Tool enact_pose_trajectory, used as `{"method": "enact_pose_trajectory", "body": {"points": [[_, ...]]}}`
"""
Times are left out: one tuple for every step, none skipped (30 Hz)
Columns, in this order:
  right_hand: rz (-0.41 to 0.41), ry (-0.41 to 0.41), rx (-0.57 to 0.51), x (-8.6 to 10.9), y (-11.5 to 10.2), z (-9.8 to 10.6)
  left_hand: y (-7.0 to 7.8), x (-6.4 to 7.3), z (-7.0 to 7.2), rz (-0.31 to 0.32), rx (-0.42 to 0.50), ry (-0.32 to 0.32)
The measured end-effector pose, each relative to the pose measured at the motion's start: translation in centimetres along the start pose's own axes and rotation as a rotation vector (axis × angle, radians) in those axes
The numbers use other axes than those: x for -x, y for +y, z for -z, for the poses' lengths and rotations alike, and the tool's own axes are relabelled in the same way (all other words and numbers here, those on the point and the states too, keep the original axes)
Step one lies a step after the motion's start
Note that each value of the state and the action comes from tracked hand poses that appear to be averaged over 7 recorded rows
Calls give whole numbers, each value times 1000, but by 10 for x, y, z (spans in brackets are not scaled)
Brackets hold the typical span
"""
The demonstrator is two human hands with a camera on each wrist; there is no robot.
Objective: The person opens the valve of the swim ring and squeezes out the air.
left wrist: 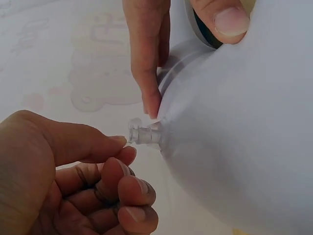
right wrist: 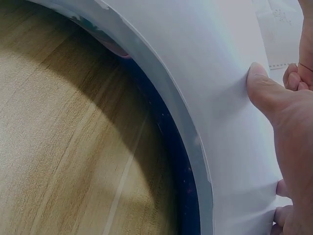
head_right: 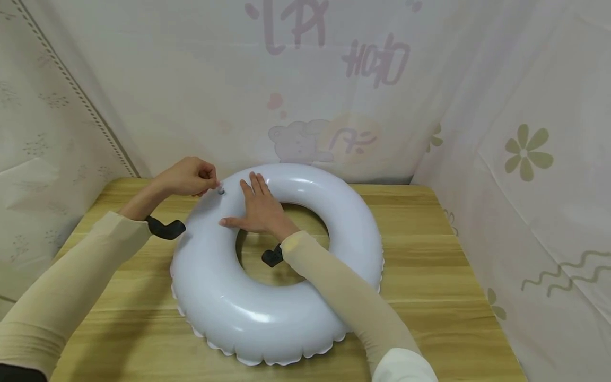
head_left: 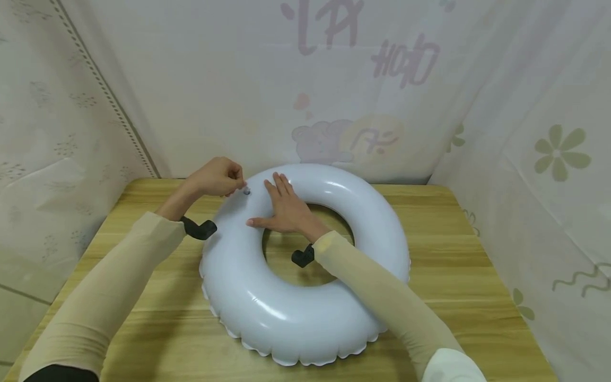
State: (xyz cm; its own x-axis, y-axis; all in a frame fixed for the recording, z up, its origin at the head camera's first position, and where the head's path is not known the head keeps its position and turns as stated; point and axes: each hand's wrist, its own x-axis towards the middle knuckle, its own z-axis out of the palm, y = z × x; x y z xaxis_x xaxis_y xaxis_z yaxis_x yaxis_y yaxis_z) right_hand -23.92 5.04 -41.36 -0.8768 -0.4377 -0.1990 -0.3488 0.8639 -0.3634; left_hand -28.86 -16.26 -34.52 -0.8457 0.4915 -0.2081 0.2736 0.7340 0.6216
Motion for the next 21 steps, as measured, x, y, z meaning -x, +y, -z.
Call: {"method": "enact_pose_trajectory", "body": {"points": [[0,0,2,0,0,0,1,0,1,0,3,2],[-1,-2,1,0,0,0,2,0,2,-2,0,7],[-1,-3,1,0,1,0,4,0,2,-7,-6,10],[0,-4,-1,0,1,0,5,0,3,-9,-12,12],[1,-4,-2,0,1,1,7,-1,4,-16,-20,10],[2,-5,-1,0,1,1,9,-1,4,-22,-27,6],[4,-5,0,0,0,2,12,-1,4,-25,-34,6],[3,-6,3,0,0,2,14,-1,4,-29,-44,4],[1,-7,8,0,0,3,16,-1,3,-32,-51,-3],[1,-7,11,0,-1,3,17,-1,3,-30,-54,-10],[0,-8,14,0,-1,4,18,-2,2,-27,-53,-16],[0,-9,18,0,-1,4,19,-2,2,-18,-51,-18],[-2,-9,19,0,-1,4,19,-2,2,-6,-46,-17],[-3,-9,18,0,-1,4,20,-1,1,5,-44,-17],[-3,-9,17,0,0,3,19,0,2,16,-40,-20],[-2,-8,17,0,0,2,19,1,2,31,-35,-23],[-3,-7,16,0,0,2,19,2,2,42,-30,-24],[-4,-7,16,0,0,1,18,3,2,52,-27,-22],[-6,-6,16,0,0,0,18,4,2,59,-23,-21],[-8,-7,17,0,0,0,17,6,2,65,-19,-19],[-7,-7,17,0,0,-1,16,7,2,68,-13,-18]]}}
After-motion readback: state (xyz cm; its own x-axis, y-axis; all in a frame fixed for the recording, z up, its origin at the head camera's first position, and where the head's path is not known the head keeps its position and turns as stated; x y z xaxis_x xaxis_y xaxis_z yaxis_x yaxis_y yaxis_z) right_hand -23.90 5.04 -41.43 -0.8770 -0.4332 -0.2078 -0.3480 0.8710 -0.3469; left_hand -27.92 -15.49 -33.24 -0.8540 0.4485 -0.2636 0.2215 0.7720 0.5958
